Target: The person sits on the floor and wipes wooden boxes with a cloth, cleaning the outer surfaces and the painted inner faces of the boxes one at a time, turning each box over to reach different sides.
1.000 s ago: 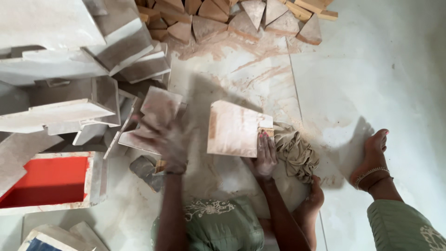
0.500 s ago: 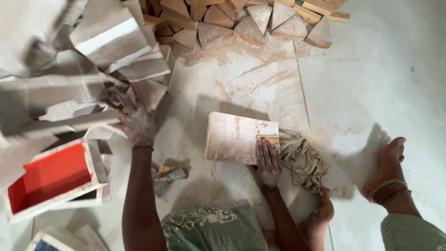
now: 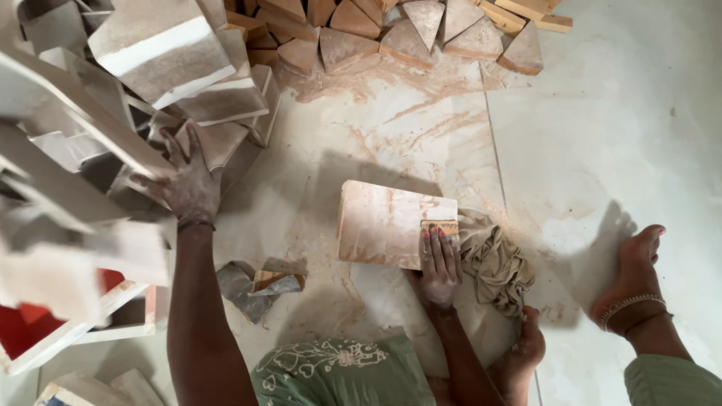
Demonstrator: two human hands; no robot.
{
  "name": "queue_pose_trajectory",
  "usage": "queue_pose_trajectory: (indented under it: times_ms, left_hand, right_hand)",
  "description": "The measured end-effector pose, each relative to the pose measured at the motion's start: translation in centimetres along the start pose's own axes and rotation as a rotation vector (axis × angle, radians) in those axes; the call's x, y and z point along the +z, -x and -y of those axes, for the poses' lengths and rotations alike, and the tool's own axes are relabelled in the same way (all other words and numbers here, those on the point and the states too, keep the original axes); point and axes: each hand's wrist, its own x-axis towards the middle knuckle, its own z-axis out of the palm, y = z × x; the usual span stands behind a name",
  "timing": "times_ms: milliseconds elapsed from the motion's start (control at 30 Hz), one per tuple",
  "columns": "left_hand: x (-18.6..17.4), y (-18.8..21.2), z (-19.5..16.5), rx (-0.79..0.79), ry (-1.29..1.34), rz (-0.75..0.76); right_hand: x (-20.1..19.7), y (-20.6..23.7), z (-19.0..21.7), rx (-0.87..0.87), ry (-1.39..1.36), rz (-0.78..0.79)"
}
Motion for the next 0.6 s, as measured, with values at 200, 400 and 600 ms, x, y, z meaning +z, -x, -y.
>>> queue_pose_trajectory:
  times_ms: [200, 400, 600]
  left_hand:
    - [1.2, -2.8, 4.4, 0.049, 0.127, 0.057]
    - [-1.1, -3.7, 4.6, -0.172, 0.591, 0.288]
    - [-1.8, -2.7, 3.5, 0.205, -0.040, 0.035]
  right_hand:
    - [0.1, 0.2, -0.2, 0.002, -0.002, 0.033]
    - [0.2, 0.3, -0.2, 0.036, 0.001, 0.040]
    - [-0.4, 0.0, 0.3, 0.052, -0.001, 0.033]
